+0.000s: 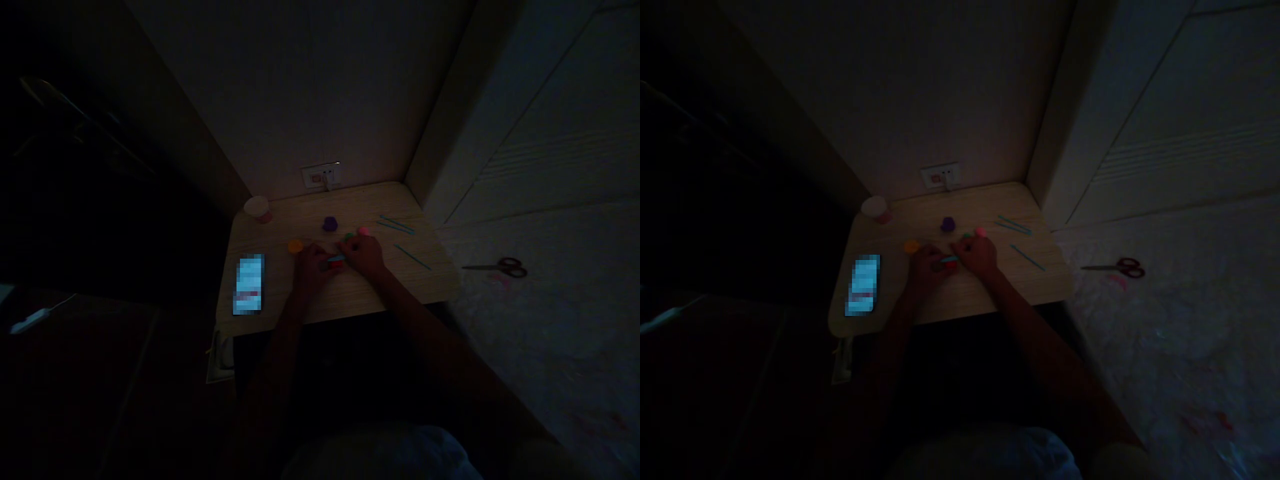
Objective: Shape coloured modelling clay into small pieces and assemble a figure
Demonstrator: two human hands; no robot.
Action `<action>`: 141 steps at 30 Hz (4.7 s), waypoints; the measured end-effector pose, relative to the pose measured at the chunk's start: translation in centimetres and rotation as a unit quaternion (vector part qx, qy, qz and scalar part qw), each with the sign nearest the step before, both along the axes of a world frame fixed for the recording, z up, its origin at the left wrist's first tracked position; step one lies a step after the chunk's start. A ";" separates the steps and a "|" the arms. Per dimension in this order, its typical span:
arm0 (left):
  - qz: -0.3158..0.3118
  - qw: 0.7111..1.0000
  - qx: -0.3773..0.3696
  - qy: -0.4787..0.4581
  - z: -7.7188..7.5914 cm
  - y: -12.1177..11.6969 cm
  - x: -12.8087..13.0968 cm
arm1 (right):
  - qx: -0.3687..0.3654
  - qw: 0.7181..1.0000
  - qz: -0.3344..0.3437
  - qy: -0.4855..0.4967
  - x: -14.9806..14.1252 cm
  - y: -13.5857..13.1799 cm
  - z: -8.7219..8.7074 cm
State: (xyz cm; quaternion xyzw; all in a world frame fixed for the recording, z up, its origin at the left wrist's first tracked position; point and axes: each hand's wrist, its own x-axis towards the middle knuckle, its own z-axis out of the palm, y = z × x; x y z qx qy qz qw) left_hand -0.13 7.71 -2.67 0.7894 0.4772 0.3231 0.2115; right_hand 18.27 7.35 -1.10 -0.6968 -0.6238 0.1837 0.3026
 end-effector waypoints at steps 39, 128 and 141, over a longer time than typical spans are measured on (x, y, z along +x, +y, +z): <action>-0.001 0.998 -0.013 0.064 1.0 -0.7 0.1 | -0.060 0.989 0.011 -0.136 -1.0 -0.4 1.4; -0.010 0.999 -0.036 -0.026 1.5 -1.6 -0.2 | 0.024 0.999 0.023 0.014 -0.4 -0.4 0.1; -0.003 0.999 0.005 0.037 1.5 -1.8 0.0 | 0.000 1.000 0.002 -0.012 -0.7 -0.2 0.7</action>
